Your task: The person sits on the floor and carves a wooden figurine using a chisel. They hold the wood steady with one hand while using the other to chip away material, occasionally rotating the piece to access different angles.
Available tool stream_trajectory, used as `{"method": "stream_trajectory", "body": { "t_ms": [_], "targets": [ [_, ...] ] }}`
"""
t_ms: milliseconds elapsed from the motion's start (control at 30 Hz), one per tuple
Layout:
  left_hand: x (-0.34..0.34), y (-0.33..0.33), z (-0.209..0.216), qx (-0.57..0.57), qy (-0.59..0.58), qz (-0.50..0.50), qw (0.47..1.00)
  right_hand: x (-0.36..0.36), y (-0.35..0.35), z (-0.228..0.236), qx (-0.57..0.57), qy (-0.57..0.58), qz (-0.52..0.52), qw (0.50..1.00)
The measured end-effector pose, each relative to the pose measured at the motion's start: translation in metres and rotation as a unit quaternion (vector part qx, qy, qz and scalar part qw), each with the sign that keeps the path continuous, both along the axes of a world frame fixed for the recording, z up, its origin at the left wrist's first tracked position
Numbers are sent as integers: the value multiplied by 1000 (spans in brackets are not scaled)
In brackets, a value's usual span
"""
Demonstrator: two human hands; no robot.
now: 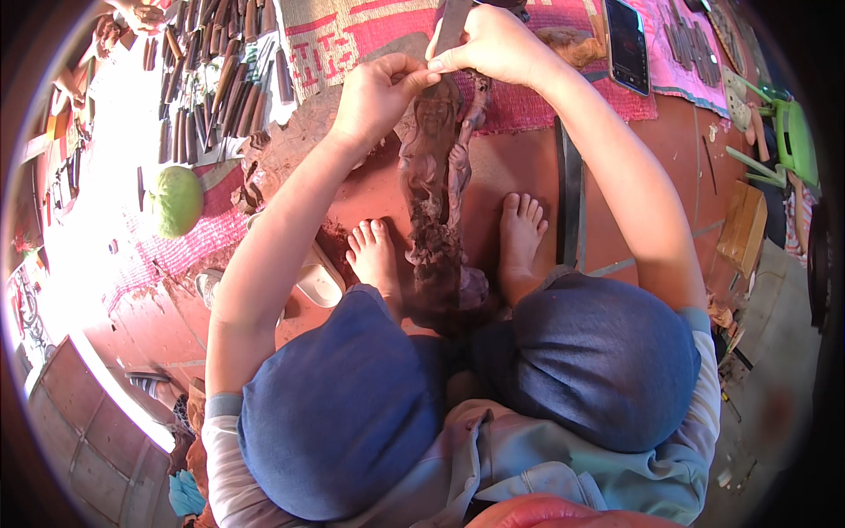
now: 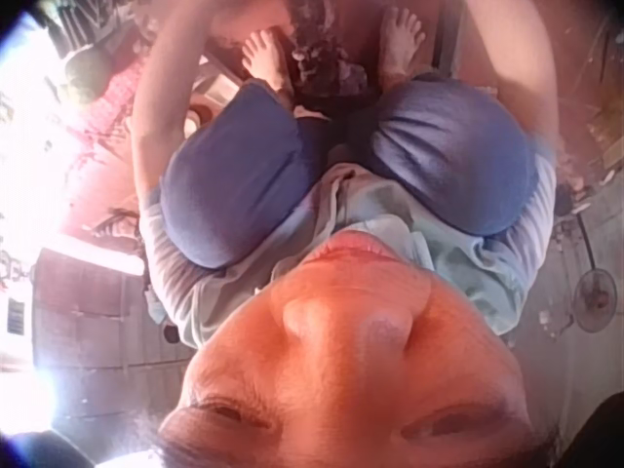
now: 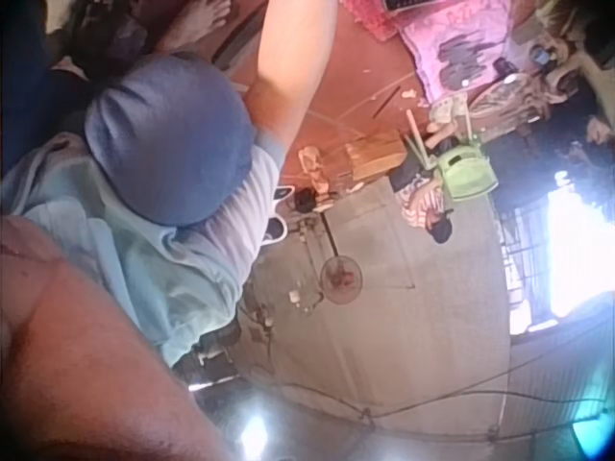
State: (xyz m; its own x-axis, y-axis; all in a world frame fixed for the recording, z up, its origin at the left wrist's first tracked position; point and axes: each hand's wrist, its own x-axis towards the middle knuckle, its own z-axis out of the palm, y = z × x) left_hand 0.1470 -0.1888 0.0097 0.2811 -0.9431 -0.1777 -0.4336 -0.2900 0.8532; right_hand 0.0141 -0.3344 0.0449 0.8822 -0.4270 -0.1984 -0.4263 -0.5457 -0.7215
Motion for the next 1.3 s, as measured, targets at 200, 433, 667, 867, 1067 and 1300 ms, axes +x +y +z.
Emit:
{"method": "stream_trajectory", "body": {
  "t_ms": [200,433,667,867,1067,1300],
  "targets": [
    [10,16,-36,-47,155,-47,986,0,29,20,-29,65,-13,997],
    [7,8,-34,-52,191,-33,980,7,12,-3,-116,131,-32,984],
    [6,3,-33,-96,179,-25,979,0,9,-3,-4,5,-42,999],
    [3,-2,-25,-44,195,-4,980,-1,17,35,-3,29,-125,992],
    [0,55,-24,-44,246,46,967,-50,28,18,183,-171,-188,950],
    [-29,137,-56,125,458,24,880,-109,79,-11,418,-185,-251,853]
  ]
}}
